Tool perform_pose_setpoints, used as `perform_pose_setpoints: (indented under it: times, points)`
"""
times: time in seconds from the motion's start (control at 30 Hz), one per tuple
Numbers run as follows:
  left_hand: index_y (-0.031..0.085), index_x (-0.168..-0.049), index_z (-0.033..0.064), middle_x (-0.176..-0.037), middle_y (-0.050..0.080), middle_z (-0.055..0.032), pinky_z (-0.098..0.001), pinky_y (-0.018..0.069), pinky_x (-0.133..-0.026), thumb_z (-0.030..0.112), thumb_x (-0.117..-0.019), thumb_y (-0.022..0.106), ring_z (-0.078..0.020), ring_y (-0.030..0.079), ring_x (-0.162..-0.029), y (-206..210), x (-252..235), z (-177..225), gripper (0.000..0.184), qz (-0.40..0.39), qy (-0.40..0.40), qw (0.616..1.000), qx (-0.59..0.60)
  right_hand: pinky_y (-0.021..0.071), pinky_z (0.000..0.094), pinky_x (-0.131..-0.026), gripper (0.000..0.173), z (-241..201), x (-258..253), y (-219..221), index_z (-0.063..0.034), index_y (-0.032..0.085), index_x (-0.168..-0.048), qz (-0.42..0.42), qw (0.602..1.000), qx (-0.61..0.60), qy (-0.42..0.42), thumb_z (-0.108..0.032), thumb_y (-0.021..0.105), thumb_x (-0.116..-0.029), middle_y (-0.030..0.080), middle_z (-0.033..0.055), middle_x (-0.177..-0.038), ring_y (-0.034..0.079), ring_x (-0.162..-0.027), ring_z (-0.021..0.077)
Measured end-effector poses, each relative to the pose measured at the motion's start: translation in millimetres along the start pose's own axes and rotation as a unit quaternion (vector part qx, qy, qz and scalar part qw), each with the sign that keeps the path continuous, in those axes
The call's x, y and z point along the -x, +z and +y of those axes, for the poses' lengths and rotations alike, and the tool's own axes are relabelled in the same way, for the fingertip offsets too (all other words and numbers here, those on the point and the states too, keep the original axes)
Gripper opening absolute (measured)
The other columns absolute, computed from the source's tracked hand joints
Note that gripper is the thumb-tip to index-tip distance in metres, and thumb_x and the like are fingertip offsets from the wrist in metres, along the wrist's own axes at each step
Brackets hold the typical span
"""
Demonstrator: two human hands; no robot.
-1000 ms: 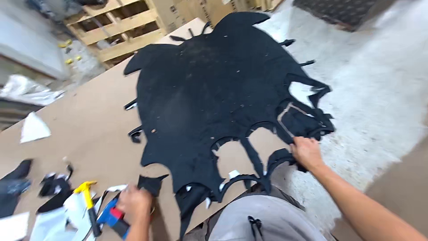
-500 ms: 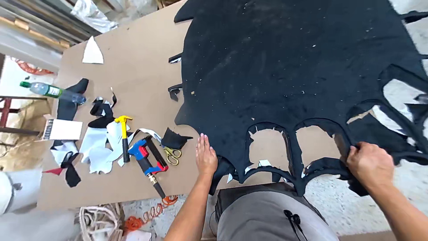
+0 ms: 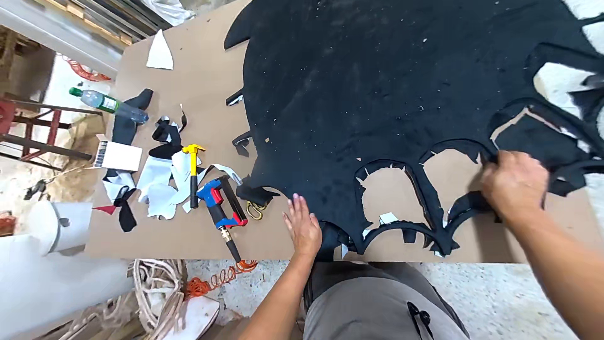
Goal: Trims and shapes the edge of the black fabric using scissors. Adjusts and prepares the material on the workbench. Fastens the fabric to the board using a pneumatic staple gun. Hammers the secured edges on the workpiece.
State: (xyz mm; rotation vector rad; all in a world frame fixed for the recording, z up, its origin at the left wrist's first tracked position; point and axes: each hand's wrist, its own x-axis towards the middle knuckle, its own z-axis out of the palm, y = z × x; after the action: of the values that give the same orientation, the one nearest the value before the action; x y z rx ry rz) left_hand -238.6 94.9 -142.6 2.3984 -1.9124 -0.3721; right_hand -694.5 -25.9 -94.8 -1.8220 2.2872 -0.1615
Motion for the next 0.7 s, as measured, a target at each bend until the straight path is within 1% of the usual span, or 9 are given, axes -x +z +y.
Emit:
perform_pose_setpoints:
  times: [0.07, 0.17, 0.23, 0.3, 0.37, 0.43, 0.5, 0.6, 0.7]
  points:
    - [0.026, -0.164, 0.0097, -0.173, 0.016, -0.0109, -0.0659, 0.0049, -0.126, 0.046, -0.1098, 0.029, -0.0312, 0.008, -0.16, -1.2, -12.4, 29.9, 0.066, -0.067, 0.124, 0.99, -0.018, 0.0355, 0.0695, -0.113, 0.058, -52.6, 1.5, 23.8, -0.0005, 0.045, -0.152, -0.019, 0.996, -0.042, -0.072, -0.035, 0.043, -0.1056, 0.046, 0.029, -0.153, 0.044, -0.142, 0.0489]
    - [0.035, -0.162, 0.0217, -0.173, 0.021, -0.0004, -0.0604, 0.0081, -0.128, 0.062, -0.1038, 0.04, -0.0226, 0.014, -0.16, 10.9, -66.1, 75.9, 0.072, -0.11, 0.34, 0.934, -0.012, 0.0167, 0.065, -0.125, 0.072, -121.0, 18.5, 86.9, -0.011, 0.034, -0.162, -0.029, 0.983, -0.061, -0.169, -0.057, 0.03, -0.1057, 0.027, 0.015, -0.169, 0.019, -0.158, 0.0365]
    - [0.038, -0.161, 0.0271, -0.171, 0.024, 0.0043, -0.057, 0.0106, -0.129, 0.066, -0.1006, 0.044, -0.0182, 0.016, -0.159, 8.0, -110.5, 69.2, 0.072, -0.106, 0.41, 0.906, -0.008, 0.0115, 0.0619, -0.126, 0.08, -128.6, 26.9, 109.8, -0.0132, 0.023, -0.165, -0.026, 0.984, -0.011, -0.175, -0.064, 0.021, -0.1038, 0.016, 0.0099, -0.173, 0.01, -0.16, 0.0318]
    - [0.033, -0.163, 0.0253, -0.171, 0.025, 0.0032, -0.0584, 0.0089, -0.128, 0.068, -0.1016, 0.039, -0.0199, 0.015, -0.159, -9.1, -154.3, 19.6, 0.075, -0.071, 0.368, 0.927, -0.032, 0.0109, 0.0606, -0.127, 0.081, -127.6, 29.6, 112.2, -0.0131, 0.021, -0.166, -0.026, 0.983, 0.005, -0.18, -0.065, 0.02, -0.1035, 0.014, 0.0092, -0.174, 0.009, -0.161, 0.0308]
    - [0.027, -0.165, 0.0243, -0.172, 0.021, 0.0005, -0.0662, 0.0055, -0.126, 0.066, -0.1038, 0.029, -0.0254, 0.013, -0.16, -32.6, -195.3, -38.5, 0.074, -0.024, 0.218, 0.974, -0.061, 0.0112, 0.0598, -0.127, 0.08, -128.7, 27.1, 113.0, -0.013, 0.02, -0.166, -0.016, 0.984, 0.019, -0.178, -0.064, 0.02, -0.1036, 0.014, 0.0092, -0.174, 0.009, -0.16, 0.0306]
    - [0.023, -0.166, 0.0145, -0.172, 0.018, -0.0122, -0.0758, 0.0047, -0.12, 0.065, -0.1051, 0.028, -0.0383, 0.011, -0.159, -55.1, -218.9, -91.9, 0.079, 0.022, 0.032, 0.998, -0.044, 0.0114, 0.0594, -0.127, 0.08, -130.3, 30.7, 115.3, -0.0132, 0.019, -0.166, -0.016, 0.984, 0.032, -0.175, -0.063, 0.02, -0.1037, 0.013, 0.0092, -0.174, 0.009, -0.16, 0.0305]
    - [0.017, -0.165, 0.0061, -0.172, 0.01, -0.0205, -0.0772, 0.0057, -0.119, 0.062, -0.1049, 0.032, -0.0436, 0.006, -0.159, -69.6, -225.6, -92.9, 0.084, 0.077, -0.06, 0.995, -0.006, 0.012, 0.0592, -0.127, 0.08, -129.4, 28.2, 114.9, -0.013, 0.019, -0.166, -0.008, 0.984, 0.036, -0.174, -0.063, 0.019, -0.1038, 0.013, 0.0092, -0.174, 0.009, -0.16, 0.0306]
    - [0.025, -0.163, 0.0038, -0.171, 0.018, -0.0202, -0.0692, 0.0092, -0.124, 0.057, -0.1056, 0.031, -0.0388, 0.01, -0.159, -46.3, -154.2, 5.3, 0.079, 0.089, 0.165, 0.982, -0.017, 0.0108, 0.0585, -0.127, 0.08, -129.9, 30.8, 114.0, -0.0129, 0.018, -0.166, -0.013, 0.984, 0.033, -0.175, -0.063, 0.018, -0.1035, 0.012, 0.0088, -0.174, 0.008, -0.161, 0.0299]
    - [0.044, -0.158, 0.0207, -0.169, 0.031, -0.0032, -0.0559, 0.0116, -0.129, 0.067, -0.0986, 0.048, -0.0238, 0.018, -0.159, 8.2, -96.3, 74.2, 0.075, -0.028, 0.41, 0.911, 0.022, 0.0105, 0.059, -0.128, 0.081, -129.2, 30.5, 114.3, -0.0125, 0.019, -0.166, -0.009, 0.984, 0.04, -0.175, -0.064, 0.017, -0.1034, 0.012, 0.009, -0.174, 0.008, -0.161, 0.0303]
